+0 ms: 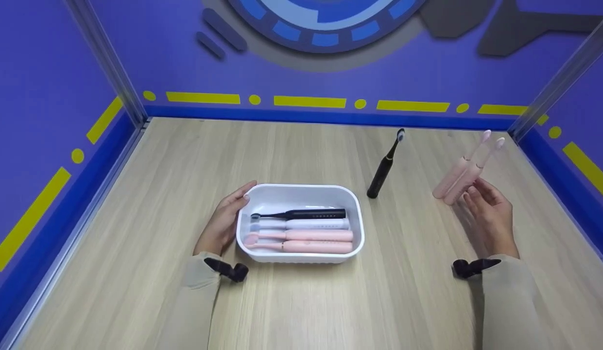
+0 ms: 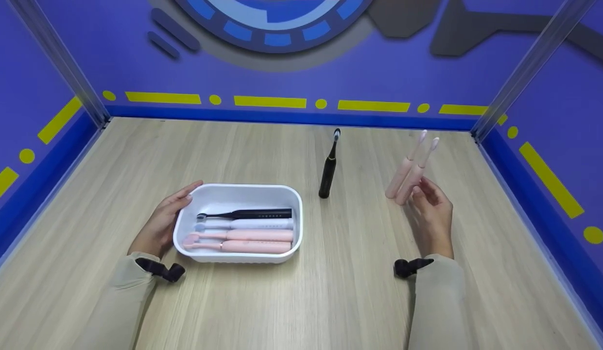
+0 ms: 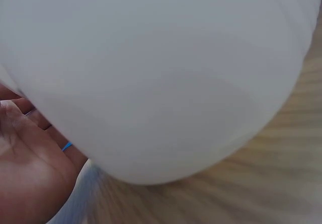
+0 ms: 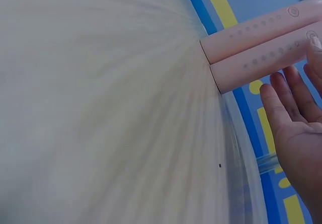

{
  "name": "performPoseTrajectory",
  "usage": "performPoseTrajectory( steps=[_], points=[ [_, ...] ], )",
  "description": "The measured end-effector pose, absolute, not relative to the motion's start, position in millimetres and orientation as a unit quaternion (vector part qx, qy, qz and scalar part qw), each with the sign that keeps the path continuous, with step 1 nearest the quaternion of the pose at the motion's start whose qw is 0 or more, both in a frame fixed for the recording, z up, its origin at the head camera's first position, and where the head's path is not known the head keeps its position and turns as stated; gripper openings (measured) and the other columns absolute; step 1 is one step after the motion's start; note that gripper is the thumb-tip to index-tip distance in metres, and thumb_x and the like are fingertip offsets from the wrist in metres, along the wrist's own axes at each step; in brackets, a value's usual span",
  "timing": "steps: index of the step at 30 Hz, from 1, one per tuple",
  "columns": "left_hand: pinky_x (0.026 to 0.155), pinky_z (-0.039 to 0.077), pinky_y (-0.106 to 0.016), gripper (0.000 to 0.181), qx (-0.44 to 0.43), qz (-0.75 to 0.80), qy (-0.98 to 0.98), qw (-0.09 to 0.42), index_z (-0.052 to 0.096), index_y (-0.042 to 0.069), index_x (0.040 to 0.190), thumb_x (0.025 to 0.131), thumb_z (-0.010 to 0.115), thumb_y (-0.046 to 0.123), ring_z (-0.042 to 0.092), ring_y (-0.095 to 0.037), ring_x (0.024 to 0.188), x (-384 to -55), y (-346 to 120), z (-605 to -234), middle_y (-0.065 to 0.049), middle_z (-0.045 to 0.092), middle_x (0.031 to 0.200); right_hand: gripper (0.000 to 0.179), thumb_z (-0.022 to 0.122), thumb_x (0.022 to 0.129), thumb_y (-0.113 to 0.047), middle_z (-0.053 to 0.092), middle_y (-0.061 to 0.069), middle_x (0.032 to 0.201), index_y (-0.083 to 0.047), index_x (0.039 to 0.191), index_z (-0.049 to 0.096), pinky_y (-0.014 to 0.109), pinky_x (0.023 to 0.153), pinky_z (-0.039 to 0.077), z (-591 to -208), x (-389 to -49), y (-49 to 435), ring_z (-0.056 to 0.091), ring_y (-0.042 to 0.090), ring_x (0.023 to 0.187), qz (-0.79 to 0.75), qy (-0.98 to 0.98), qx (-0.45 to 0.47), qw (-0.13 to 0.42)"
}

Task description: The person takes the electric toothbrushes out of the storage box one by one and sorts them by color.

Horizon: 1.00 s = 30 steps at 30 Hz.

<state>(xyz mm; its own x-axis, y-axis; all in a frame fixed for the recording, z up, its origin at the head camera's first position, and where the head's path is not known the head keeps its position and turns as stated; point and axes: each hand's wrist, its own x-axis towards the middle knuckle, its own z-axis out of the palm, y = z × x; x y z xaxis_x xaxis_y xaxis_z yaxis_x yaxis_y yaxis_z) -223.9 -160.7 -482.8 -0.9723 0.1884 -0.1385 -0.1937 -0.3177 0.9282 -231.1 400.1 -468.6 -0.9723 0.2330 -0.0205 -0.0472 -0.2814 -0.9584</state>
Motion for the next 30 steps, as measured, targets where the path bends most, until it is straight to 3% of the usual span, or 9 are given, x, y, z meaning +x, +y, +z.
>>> performPoseTrajectory(
  steps=[10,17,30],
  points=[
    [0.118,0.029,-0.035,0.047,0.006,0.815,0.568,0.116,0.031,0.002,0.149,0.102,0.035,0.006,0.031,-0.026,0.142,-224,-161,-484,-0.012,0.028,0.157,0.056,0.061,0.091,-0.007,0.063,0.000,0.112,-0.002,0.142,0.038,0.019,0.088,0.053,-461,-227,397,0.065,0.009,0.101,0.824,-0.546,-0.087,0.122],
    [0.119,0.026,-0.037,0.048,0.014,0.818,0.563,0.116,0.029,0.001,0.149,0.102,0.035,0.006,0.028,-0.026,0.144,-224,-161,-485,-0.013,0.025,0.158,0.043,0.064,0.089,-0.006,0.062,0.007,0.110,-0.005,0.129,0.048,0.023,0.084,0.056,-456,-225,395,0.066,0.015,0.096,0.846,-0.501,-0.099,0.151],
    [0.120,0.025,-0.034,0.048,0.009,0.816,0.566,0.116,0.029,0.001,0.149,0.101,0.034,0.005,0.026,-0.024,0.145,-225,-160,-484,-0.012,0.025,0.158,0.026,0.064,0.085,0.006,0.068,0.016,0.092,0.006,0.111,0.061,0.034,0.081,0.059,-442,-222,388,0.068,0.025,0.083,0.875,-0.421,-0.061,0.231]
  ],
)
